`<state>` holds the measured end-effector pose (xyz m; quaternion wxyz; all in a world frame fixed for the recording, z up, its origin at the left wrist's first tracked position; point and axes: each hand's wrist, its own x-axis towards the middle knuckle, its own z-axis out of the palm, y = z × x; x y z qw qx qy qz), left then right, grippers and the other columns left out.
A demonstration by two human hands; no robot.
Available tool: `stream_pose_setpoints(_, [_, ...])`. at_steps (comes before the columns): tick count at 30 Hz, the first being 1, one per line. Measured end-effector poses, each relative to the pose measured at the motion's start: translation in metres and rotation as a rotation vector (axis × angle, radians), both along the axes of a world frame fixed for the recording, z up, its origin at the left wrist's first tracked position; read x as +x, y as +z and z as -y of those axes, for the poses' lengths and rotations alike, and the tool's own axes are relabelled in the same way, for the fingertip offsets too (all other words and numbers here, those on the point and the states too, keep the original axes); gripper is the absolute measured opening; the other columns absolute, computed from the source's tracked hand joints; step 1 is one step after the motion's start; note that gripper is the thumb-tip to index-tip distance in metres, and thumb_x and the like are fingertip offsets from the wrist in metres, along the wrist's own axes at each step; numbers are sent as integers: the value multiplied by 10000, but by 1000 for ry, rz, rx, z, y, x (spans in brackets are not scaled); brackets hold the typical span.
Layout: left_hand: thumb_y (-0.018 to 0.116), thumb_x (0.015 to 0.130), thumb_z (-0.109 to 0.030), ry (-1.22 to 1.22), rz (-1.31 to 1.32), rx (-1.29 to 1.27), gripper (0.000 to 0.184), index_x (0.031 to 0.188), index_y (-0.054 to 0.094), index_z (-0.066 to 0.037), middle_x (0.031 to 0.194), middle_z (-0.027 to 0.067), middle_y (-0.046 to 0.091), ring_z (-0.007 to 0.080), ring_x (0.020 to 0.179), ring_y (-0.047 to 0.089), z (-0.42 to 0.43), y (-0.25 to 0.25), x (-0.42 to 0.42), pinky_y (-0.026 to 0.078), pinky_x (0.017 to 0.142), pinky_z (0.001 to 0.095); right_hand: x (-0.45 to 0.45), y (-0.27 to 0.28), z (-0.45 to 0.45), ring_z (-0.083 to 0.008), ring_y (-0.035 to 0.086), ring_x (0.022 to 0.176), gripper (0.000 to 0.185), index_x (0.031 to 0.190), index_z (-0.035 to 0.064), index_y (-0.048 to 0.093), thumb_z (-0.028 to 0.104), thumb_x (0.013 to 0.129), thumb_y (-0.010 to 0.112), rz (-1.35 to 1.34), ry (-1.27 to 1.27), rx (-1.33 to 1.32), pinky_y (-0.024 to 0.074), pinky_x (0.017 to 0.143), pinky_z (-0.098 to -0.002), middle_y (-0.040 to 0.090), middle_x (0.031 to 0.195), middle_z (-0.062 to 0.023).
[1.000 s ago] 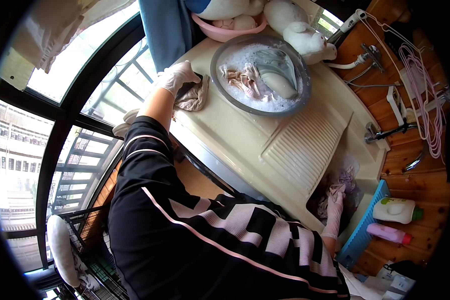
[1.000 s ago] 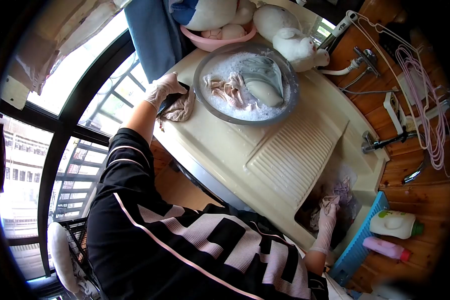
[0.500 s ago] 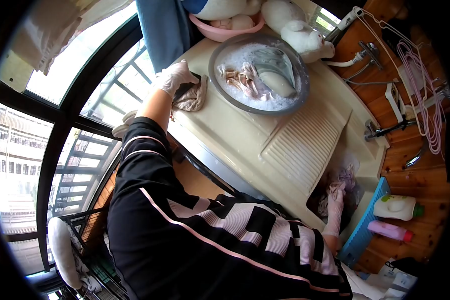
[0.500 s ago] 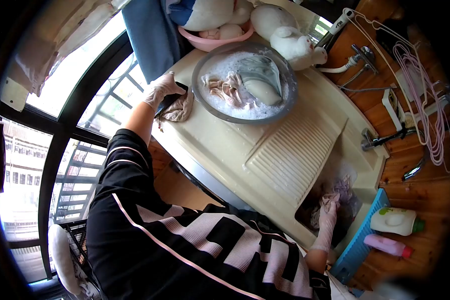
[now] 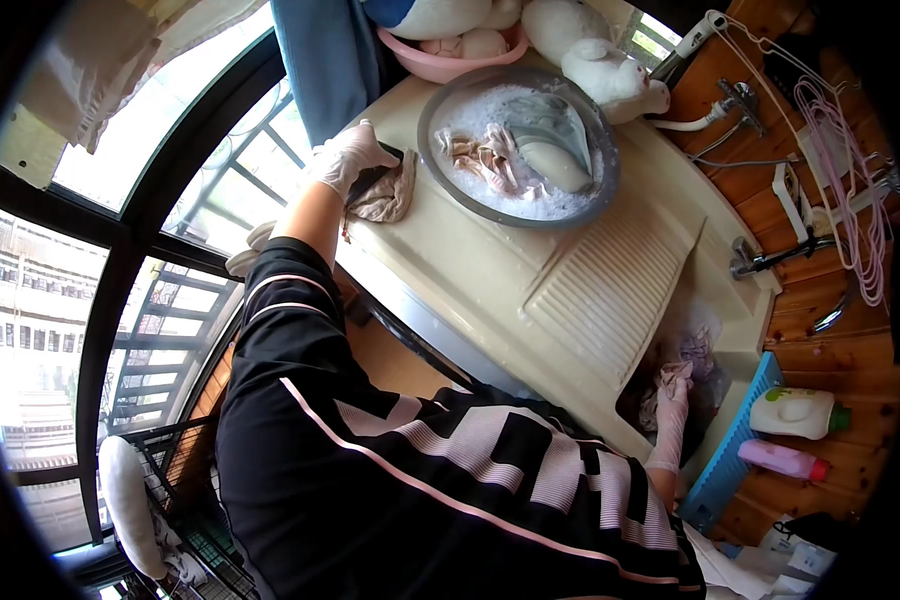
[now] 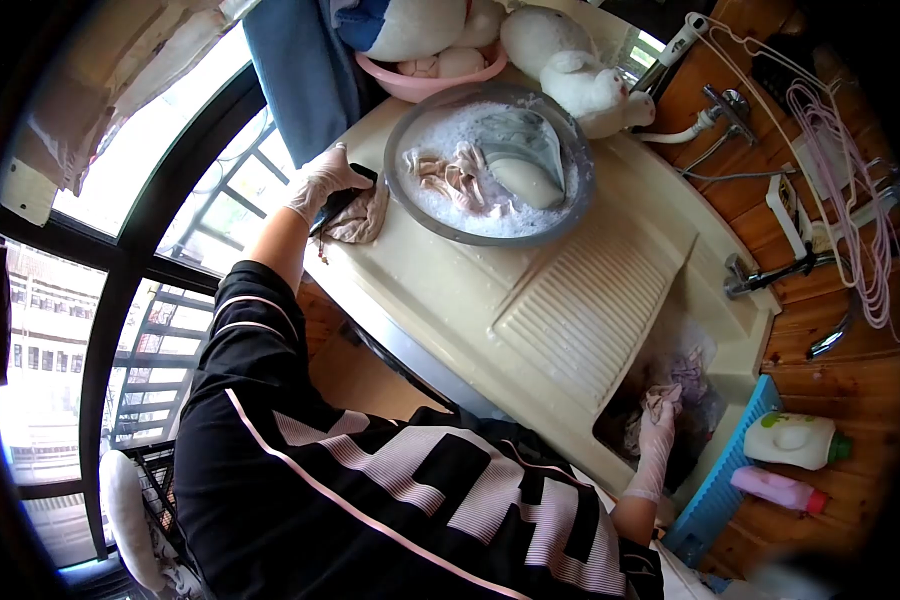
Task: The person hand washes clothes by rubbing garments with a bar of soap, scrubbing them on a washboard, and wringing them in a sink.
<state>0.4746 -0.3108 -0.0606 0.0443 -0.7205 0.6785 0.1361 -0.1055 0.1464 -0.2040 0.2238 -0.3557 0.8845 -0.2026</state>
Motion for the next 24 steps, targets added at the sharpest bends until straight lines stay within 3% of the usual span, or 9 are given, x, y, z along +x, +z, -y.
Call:
stream_pose_setpoints(8, [788,635,-462,14,18,-10,757,1229,557,-54,1205,151,623,319,1143,579,-5,4,-4,431,952,472,-1,2,2,-304,579,1103,481,1306,76,459,211,873,619,-7,10,44,441,931,-368,584,1191,-200])
stream_pose_setpoints(11, [777,636,-468,-10,17,-43,761,1224,558,-36,1190,165,627,311,1123,592,-3,-1,-1,452,942,421,7,6,2,-332,586,1067,352,1193,73,492,163,875,614,-3,-4,-21,438,922,-375,600,1116,-217])
stream_pose_setpoints(16, [784,615,-487,-85,9,-136,787,1206,567,-14,1155,184,638,297,1083,613,-1,-6,4,479,908,353,13,16,4,-353,578,1070,323,1178,98,509,222,891,593,-53,52,-63,440,922,-393,598,1138,-207])
stream_pose_setpoints(17, [796,591,-491,-90,3,-177,806,1194,572,-6,1120,194,648,307,1057,623,0,-11,5,484,899,377,14,16,4,-359,576,1072,320,1174,104,515,239,895,589,-61,75,-79,441,920,-398,596,1142,-207])
stream_pose_setpoints(20, [806,588,-467,-135,-137,-204,807,1202,565,-3,1093,204,651,317,1024,632,-4,-18,7,494,883,386,17,23,8,-374,568,1080,321,1157,109,528,292,899,586,-49,50,-74,444,908,-416,596,1146,-212])
stream_pose_setpoints(24, [839,605,-261,-96,-449,-133,852,1339,467,-42,1151,163,642,253,1042,624,-25,3,-9,471,918,335,0,43,25,-281,582,1124,431,1240,30,525,275,899,621,-2,-52,-138,437,948,-354,593,1216,-198])
